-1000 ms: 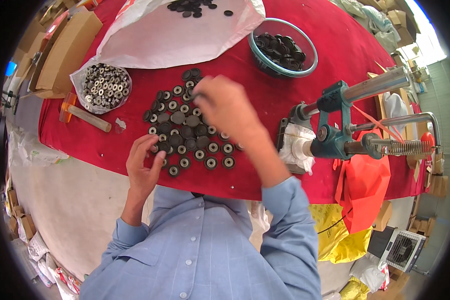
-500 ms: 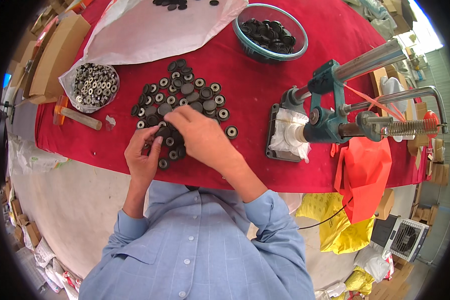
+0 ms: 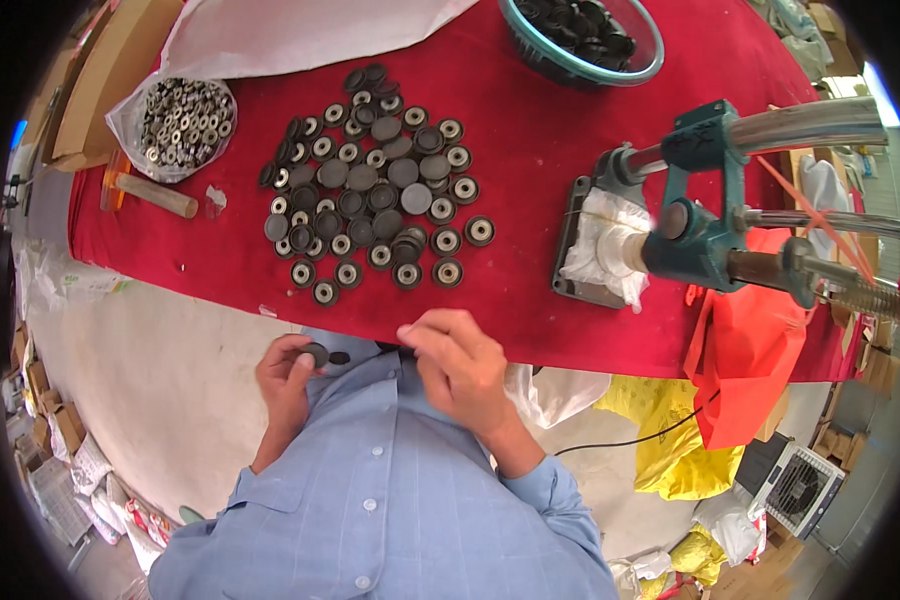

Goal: The person arranges small circular magnets and metal washers on a red table. They pick up the components from a bowl and a bag, place them on the table, and organize them into neat rows. The person uses their hands to manipulate the items, occasionally adjusting the alignment of the assembled units.

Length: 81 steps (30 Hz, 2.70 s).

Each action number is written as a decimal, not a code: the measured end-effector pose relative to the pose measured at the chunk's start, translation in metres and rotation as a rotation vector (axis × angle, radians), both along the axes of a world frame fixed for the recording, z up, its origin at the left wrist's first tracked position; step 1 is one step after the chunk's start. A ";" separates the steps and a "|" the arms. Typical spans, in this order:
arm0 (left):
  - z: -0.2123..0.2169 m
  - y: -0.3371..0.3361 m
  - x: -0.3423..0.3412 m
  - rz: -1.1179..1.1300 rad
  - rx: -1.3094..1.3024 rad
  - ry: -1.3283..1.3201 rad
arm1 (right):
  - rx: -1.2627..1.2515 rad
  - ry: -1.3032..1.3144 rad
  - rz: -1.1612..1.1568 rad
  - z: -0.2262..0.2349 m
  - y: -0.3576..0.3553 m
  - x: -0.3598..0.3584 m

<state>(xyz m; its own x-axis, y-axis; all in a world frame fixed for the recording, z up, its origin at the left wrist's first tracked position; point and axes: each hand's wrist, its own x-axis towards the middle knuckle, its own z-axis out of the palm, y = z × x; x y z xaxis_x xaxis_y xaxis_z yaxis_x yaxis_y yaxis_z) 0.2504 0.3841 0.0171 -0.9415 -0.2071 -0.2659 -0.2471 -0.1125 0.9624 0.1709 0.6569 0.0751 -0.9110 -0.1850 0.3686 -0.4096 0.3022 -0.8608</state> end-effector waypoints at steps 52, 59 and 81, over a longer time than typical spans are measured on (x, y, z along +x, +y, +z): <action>0.049 -0.003 -0.074 -0.134 -0.639 0.270 | 0.442 -0.150 -0.299 -0.010 0.031 -0.019; 0.044 -0.001 -0.077 -0.060 -0.870 0.425 | 0.408 -0.031 -0.261 -0.021 0.036 -0.015; 0.001 0.006 -0.070 -0.213 -1.190 0.787 | 0.363 0.029 -0.231 -0.025 0.006 -0.038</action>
<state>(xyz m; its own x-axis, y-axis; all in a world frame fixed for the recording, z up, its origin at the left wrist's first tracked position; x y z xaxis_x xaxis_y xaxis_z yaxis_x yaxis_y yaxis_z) 0.1804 0.3904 0.0177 -0.8003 0.2282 0.5544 0.4723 0.8096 0.3485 0.1325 0.6634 0.0502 -0.9340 -0.0999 0.3431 -0.3182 0.6695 -0.6712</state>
